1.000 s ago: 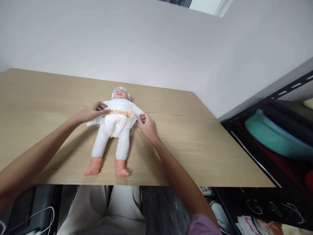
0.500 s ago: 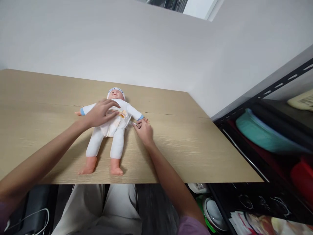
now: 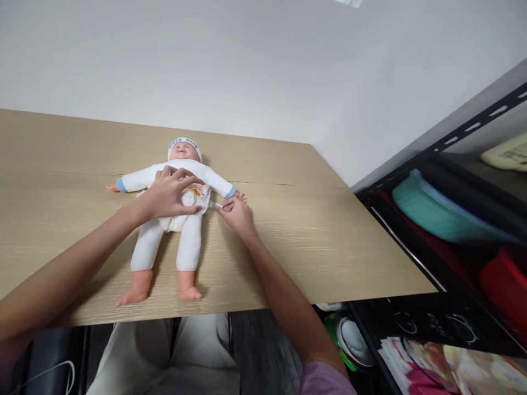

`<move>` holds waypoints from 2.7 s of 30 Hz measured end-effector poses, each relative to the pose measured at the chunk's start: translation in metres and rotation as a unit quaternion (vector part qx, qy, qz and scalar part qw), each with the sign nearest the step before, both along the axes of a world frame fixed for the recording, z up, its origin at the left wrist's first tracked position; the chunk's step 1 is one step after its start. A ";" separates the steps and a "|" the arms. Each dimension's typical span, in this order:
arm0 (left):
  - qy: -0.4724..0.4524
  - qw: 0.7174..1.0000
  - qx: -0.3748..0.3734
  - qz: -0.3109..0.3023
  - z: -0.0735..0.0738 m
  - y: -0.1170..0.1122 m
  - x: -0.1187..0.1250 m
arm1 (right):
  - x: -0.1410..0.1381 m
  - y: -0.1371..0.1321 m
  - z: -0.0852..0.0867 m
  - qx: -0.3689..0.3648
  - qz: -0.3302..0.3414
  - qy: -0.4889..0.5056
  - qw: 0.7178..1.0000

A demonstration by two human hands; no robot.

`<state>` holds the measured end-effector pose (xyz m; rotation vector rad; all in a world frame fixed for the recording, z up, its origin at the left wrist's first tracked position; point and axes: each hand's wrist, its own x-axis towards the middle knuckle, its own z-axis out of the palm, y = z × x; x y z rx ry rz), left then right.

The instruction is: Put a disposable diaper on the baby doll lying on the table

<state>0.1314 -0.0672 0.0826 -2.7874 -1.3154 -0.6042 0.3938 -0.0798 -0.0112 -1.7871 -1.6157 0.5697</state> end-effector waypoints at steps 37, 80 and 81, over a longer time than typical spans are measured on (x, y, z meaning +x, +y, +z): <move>-0.030 1.000 -0.002 0.005 -0.014 0.000 0.004 | -0.060 -0.035 0.027 0.257 0.252 0.038 0.932; -0.119 0.932 -0.302 0.163 -0.032 0.008 -0.158 | -0.170 0.008 0.099 0.122 0.314 -0.297 0.893; -0.162 0.921 -0.323 0.146 -0.026 0.006 -0.156 | -0.171 0.008 0.098 0.120 0.312 -0.290 0.897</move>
